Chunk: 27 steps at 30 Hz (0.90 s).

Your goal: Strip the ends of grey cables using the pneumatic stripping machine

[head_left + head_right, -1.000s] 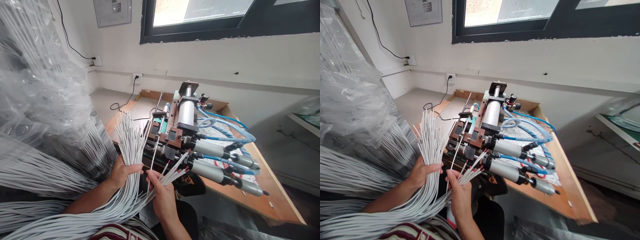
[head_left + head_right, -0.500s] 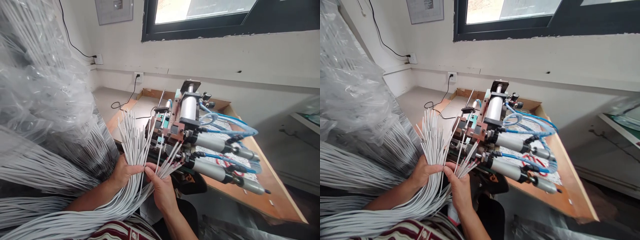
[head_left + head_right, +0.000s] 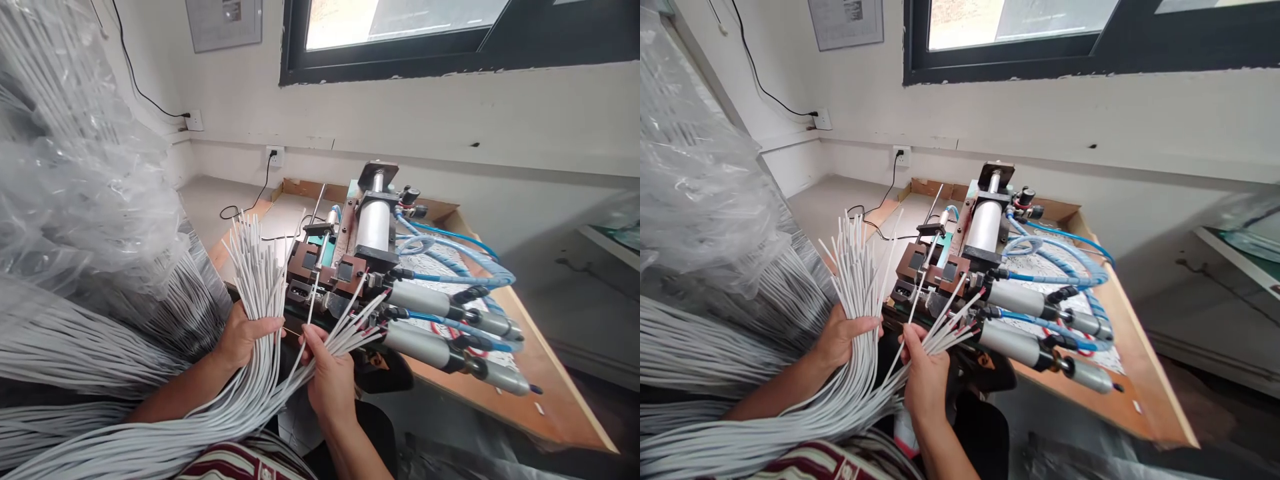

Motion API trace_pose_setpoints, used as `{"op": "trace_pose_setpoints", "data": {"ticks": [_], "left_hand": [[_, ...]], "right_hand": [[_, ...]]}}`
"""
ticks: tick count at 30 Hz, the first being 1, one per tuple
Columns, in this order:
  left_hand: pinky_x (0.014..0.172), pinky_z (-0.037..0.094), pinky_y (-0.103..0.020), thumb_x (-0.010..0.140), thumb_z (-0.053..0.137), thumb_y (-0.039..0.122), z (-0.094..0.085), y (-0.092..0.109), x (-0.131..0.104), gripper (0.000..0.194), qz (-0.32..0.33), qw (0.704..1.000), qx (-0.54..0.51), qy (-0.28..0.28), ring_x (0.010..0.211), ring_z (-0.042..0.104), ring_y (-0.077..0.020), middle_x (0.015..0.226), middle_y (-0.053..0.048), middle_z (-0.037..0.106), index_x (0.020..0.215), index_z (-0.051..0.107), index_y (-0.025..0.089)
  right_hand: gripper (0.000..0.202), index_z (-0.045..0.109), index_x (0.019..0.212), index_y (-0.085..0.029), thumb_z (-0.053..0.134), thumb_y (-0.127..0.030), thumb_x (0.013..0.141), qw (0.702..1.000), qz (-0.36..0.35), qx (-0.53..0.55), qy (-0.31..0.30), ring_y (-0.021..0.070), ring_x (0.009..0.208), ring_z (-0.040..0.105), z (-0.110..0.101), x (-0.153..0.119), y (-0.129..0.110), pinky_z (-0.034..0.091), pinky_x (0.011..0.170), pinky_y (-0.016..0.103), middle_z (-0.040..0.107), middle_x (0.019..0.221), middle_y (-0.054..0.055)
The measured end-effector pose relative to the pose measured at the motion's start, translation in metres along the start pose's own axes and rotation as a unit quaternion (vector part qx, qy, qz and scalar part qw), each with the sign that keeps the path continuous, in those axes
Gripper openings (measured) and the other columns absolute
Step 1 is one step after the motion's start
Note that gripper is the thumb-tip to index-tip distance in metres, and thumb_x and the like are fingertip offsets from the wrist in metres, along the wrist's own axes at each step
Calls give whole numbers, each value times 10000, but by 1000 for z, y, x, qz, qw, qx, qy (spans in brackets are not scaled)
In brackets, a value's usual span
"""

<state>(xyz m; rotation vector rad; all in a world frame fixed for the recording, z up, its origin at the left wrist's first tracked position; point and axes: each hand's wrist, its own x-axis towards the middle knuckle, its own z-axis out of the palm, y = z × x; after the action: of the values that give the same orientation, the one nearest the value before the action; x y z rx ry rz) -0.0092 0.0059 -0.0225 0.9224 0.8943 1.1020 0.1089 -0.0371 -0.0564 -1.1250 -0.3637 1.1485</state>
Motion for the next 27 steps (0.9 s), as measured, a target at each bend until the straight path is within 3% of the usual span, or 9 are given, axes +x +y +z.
{"op": "trace_pose_setpoints", "data": {"ticks": [5,11,14,17,21,27], "left_hand": [[462,453,-207,523,736,200,0,1,1,204,15,1000,19,-7,469,561,-117,548,11,621,680,634,118],[506,461,-227,533,728,160,-5,-9,-9,287,8,998,39,-55,510,552,-123,618,2,656,815,681,136],[607,473,-262,576,703,168,-6,-13,-14,278,4,992,53,-111,620,576,-157,714,-26,677,852,690,137],[689,470,-303,590,686,175,-6,-15,-17,266,8,989,47,-137,683,585,-189,725,-33,673,854,690,142],[664,466,-294,572,701,190,-8,-19,-20,209,3,993,45,-105,650,573,-173,698,-8,656,777,678,154],[604,449,-248,525,737,189,-21,-30,-25,159,-4,998,63,-17,573,567,-144,603,8,644,653,653,147]], "right_hand": [[240,634,656,-131,756,-315,560,998,45,34,-14,67,442,393,5,7,-5,308,444,205,526,507,-33],[268,655,680,-151,752,-375,568,990,101,40,-94,102,507,427,5,8,-7,355,519,241,503,530,-36],[264,631,617,-159,746,-393,579,992,52,7,-118,116,526,439,2,2,-1,368,554,262,516,537,-27],[255,640,671,-164,717,-403,626,994,-23,-42,-95,126,559,462,-1,-8,4,378,590,271,543,569,-18],[246,623,689,-163,637,-406,724,991,-71,-73,-87,111,534,441,-4,-19,7,366,556,253,530,562,-16],[205,598,792,-177,636,-371,738,995,-86,-32,-39,92,512,447,-10,-27,14,360,505,227,559,640,-14]]}}
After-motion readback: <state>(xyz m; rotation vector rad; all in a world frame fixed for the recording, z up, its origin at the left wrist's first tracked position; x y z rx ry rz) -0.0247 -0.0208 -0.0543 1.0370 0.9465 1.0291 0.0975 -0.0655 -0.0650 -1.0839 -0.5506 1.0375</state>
